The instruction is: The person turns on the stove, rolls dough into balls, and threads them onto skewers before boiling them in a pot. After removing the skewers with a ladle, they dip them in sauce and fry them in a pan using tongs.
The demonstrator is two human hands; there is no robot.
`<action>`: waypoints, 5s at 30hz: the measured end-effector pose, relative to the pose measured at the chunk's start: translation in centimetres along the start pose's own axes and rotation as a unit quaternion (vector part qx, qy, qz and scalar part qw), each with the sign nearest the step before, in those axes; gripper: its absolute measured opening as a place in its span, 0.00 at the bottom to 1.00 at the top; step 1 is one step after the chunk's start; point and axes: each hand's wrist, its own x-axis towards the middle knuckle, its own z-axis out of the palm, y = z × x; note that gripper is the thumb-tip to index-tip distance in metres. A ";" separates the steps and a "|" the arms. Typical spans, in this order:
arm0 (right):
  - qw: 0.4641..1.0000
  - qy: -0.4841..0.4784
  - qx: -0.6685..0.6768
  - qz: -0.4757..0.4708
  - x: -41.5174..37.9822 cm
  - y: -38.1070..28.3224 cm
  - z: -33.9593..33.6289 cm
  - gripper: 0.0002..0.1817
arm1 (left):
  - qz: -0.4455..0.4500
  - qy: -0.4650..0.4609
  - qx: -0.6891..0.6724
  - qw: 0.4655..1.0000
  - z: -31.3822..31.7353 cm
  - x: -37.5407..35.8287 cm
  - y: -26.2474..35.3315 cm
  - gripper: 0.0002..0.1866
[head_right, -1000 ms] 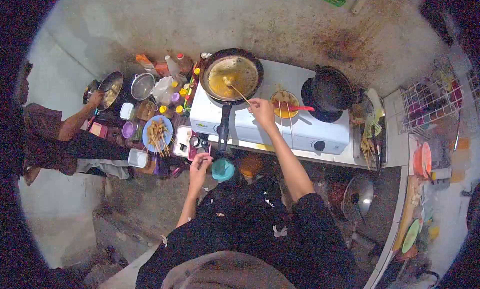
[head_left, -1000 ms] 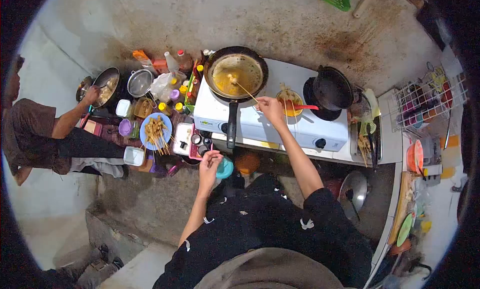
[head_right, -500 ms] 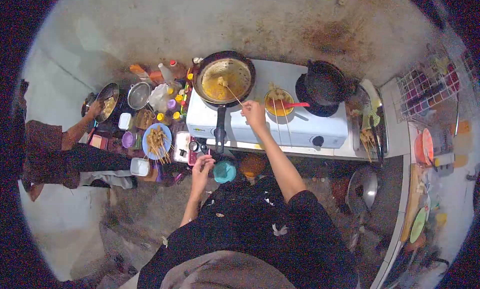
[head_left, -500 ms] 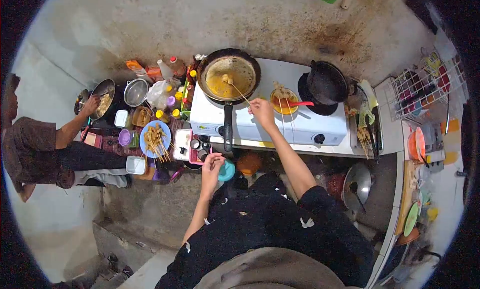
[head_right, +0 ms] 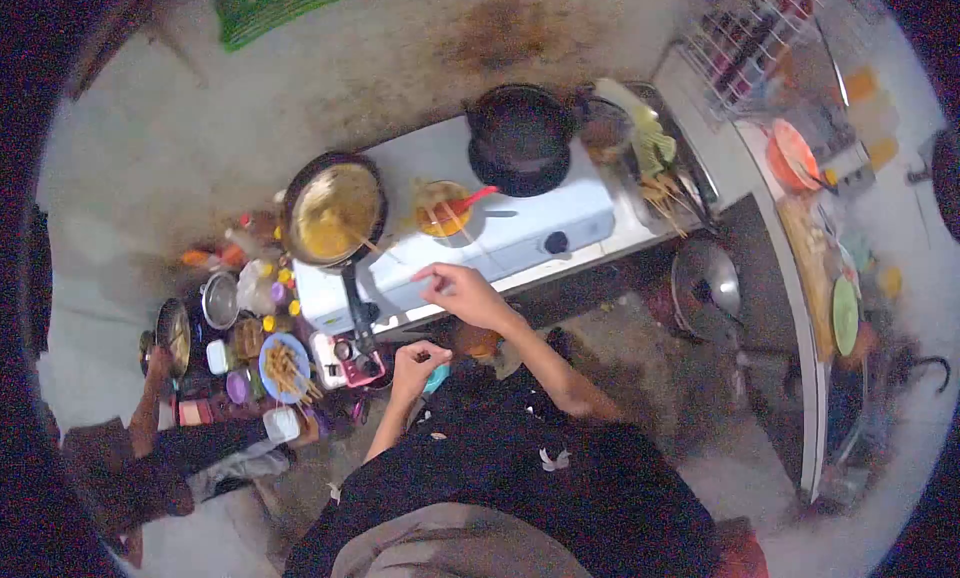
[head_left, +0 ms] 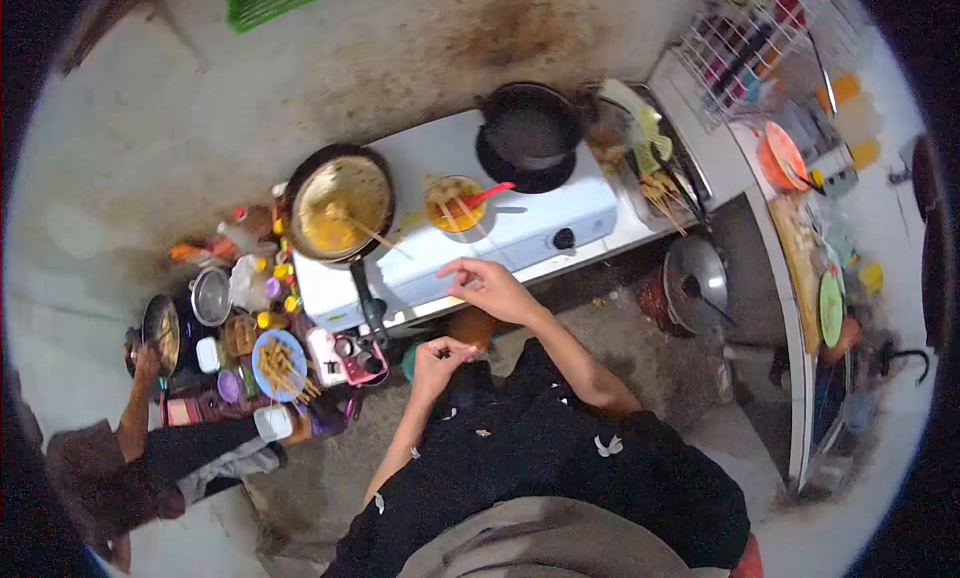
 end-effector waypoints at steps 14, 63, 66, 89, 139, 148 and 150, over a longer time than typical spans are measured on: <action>0.921 0.304 -0.132 0.205 -18.0 10.8 -27.1 0.16 | 0.034 -0.273 0.042 0.961 22.0 12.2 1.1 0.18; 0.961 -0.031 -0.255 0.100 5.9 -1.9 -6.3 0.25 | 0.046 0.307 -0.454 0.835 -6.5 14.3 -4.5 0.09; 0.947 -0.057 -0.296 0.108 9.5 -0.3 -4.7 0.32 | -0.001 0.267 -0.506 0.820 -7.1 12.6 -3.4 0.08; 0.931 -0.055 -0.298 0.204 13.2 2.0 0.1 0.38 | -0.064 0.305 -0.147 0.939 -16.1 7.2 -4.7 0.14; 0.935 -0.040 -0.293 0.194 12.8 1.0 -0.2 0.37 | -0.088 0.246 -0.251 0.932 -16.8 7.4 -5.6 0.13; 0.934 -0.028 -0.301 0.189 12.5 0.9 -0.4 0.37 | -0.058 0.288 -0.205 0.934 -16.4 7.5 -4.7 0.14; 0.934 -0.064 -0.304 0.176 12.5 1.0 -0.5 0.37 | -0.051 0.288 -0.194 0.936 -16.4 7.5 -4.9 0.14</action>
